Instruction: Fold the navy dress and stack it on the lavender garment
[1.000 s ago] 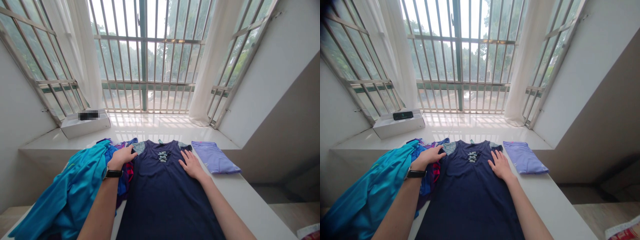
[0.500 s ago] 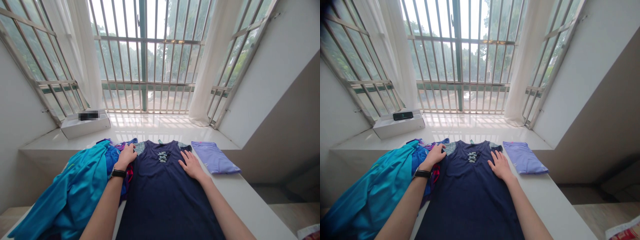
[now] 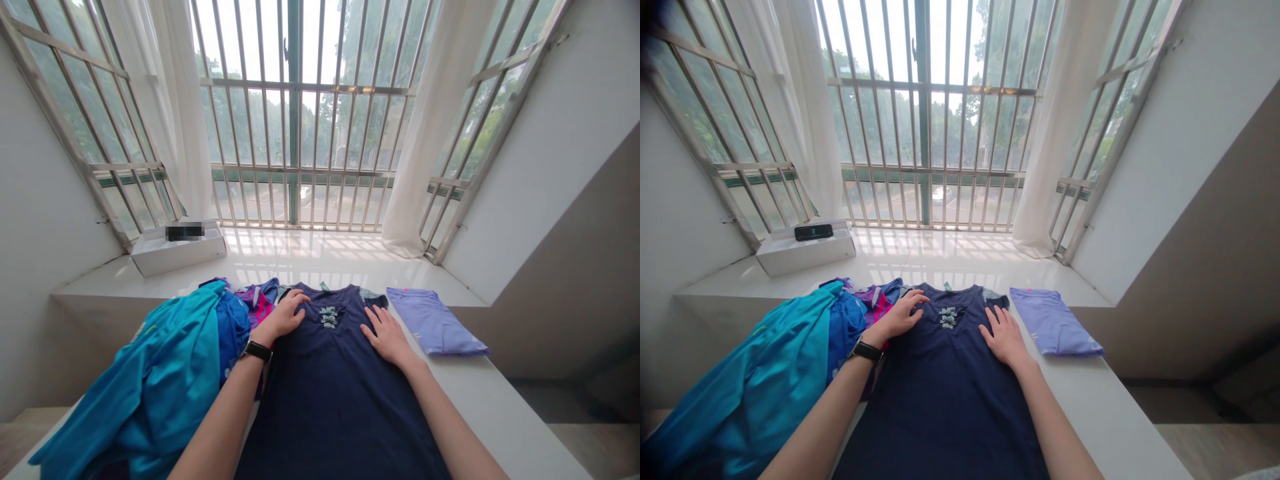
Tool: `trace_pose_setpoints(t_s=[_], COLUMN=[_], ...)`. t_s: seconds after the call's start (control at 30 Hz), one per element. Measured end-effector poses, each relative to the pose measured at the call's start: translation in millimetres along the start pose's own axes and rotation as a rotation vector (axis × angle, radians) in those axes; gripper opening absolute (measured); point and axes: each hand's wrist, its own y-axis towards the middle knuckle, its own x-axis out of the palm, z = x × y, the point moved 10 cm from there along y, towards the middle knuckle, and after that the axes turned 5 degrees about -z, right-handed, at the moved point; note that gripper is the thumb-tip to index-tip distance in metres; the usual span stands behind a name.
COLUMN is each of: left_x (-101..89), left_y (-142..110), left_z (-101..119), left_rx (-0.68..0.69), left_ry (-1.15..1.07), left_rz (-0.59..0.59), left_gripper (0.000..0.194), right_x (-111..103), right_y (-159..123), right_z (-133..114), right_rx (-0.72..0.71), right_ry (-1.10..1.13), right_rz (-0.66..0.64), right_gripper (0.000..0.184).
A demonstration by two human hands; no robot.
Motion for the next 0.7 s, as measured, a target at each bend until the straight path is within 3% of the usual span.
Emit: trace_pose_setpoints(t_s=[0.13, 0.3, 0.53, 0.7], left_x=[2.4, 7.8, -17.7, -8.9], left_y=[0, -4, -11, -12], left_z=[-5, -14, -23, -33], left_rx=[-0.018, -0.081, -0.326, -0.396], left_ry=[0.124, 0.292, 0.444, 0.546], left_rz=[0.042, 0.001, 0.168, 0.104], left_gripper=[0.034, 0.044, 0.038, 0.029], right_x=[0, 0, -1, -2], right_y=[0, 0, 0, -1], right_z=[0, 0, -1, -3], right_rx=[-0.002, 0.0, -0.003, -0.005], right_ry=[-0.001, -0.01, -0.003, -0.017], right_rz=[0.008, 0.004, 0.009, 0.004], right_gripper=[0.063, 0.063, 0.063, 0.062])
